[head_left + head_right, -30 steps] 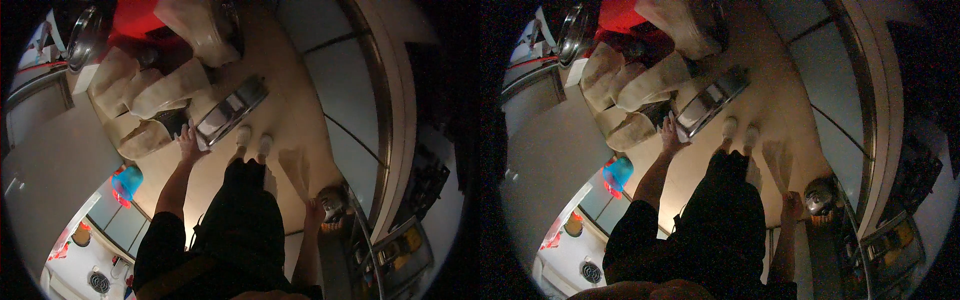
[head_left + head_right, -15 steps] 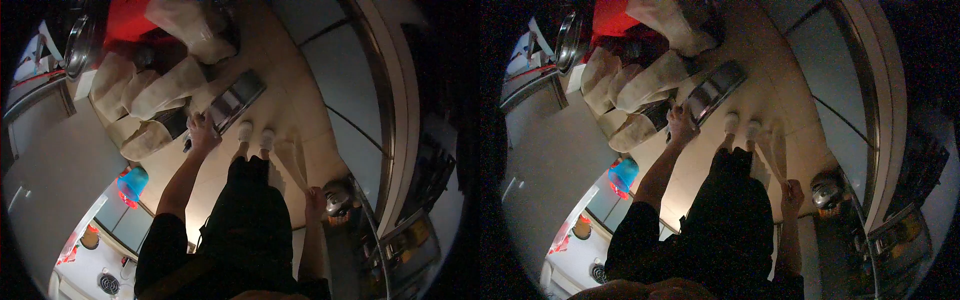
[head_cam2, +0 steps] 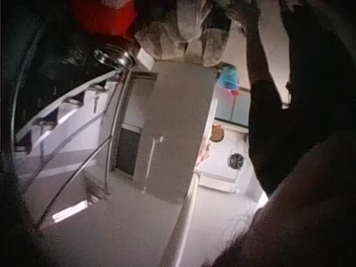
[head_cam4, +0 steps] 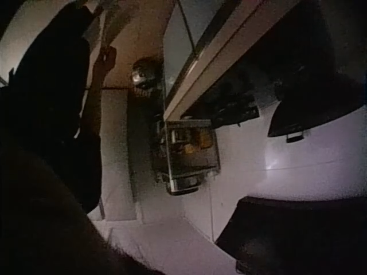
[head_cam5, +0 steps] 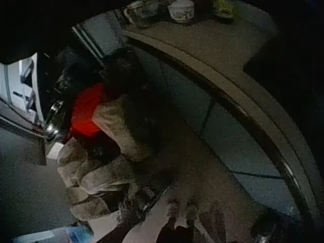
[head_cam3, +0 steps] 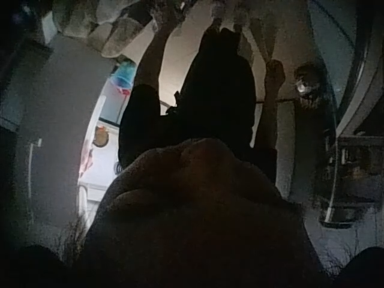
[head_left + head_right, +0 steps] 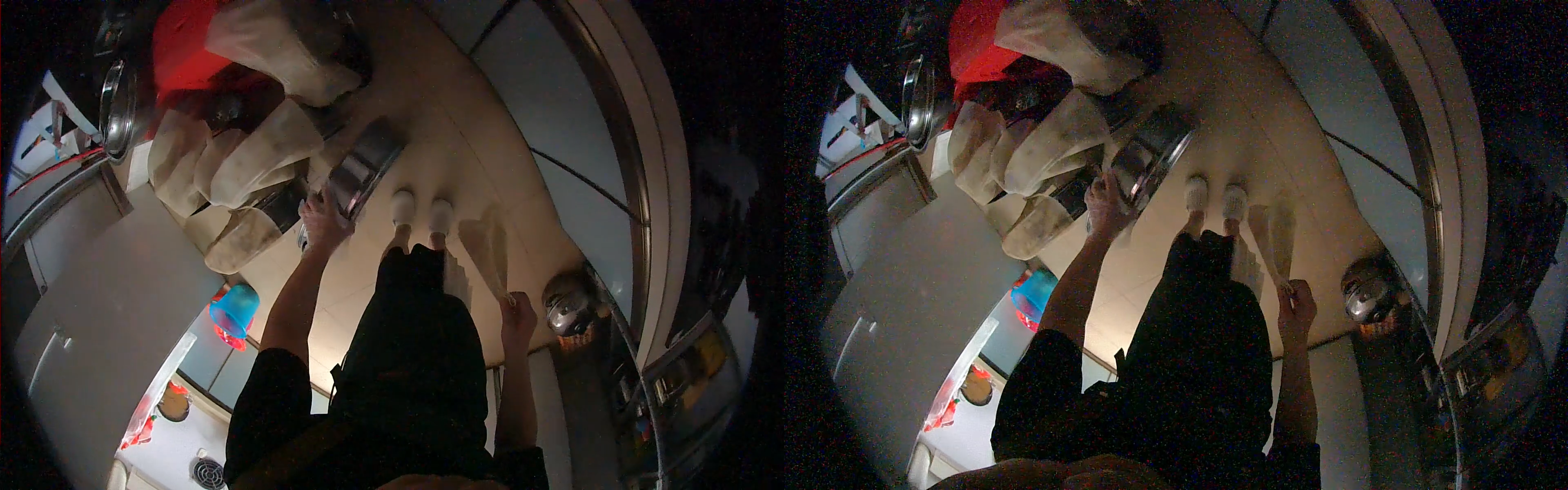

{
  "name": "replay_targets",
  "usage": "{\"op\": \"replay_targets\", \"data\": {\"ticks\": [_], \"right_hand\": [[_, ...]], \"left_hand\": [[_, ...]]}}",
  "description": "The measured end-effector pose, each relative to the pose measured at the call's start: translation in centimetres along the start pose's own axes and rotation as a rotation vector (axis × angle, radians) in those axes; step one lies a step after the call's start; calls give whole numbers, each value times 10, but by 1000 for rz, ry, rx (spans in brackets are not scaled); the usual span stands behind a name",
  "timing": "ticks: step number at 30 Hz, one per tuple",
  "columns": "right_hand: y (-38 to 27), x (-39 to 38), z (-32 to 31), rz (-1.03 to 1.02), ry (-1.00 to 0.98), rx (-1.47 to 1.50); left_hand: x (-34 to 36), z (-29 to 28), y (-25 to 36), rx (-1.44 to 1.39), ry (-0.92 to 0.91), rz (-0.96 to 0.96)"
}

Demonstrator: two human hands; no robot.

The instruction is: The person handles steamer liners, operates a commercial dough mixer, and kneads the resulting dough on a stainless steel prep table.

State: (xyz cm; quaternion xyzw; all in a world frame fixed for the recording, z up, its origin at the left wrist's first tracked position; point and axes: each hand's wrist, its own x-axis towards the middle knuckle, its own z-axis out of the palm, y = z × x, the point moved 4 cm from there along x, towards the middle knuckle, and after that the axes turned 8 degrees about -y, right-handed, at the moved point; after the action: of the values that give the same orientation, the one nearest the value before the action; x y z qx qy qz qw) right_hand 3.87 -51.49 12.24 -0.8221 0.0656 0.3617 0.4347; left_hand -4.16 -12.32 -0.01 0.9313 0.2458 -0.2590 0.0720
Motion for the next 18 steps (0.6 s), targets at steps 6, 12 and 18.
{"op": "replay_targets", "data": {"ticks": [6, 12, 18], "right_hand": [[3, -1, -4, -22, 8, -56], [11, -4, -5, -28, 20, 2], [15, -6, 0, -52, 22, 32]], "left_hand": [[26, -8, 2, -70, 190, 14], [50, -20, 6, -79, 189, -16], [61, -37, 7, -22, 106, 31]]}}
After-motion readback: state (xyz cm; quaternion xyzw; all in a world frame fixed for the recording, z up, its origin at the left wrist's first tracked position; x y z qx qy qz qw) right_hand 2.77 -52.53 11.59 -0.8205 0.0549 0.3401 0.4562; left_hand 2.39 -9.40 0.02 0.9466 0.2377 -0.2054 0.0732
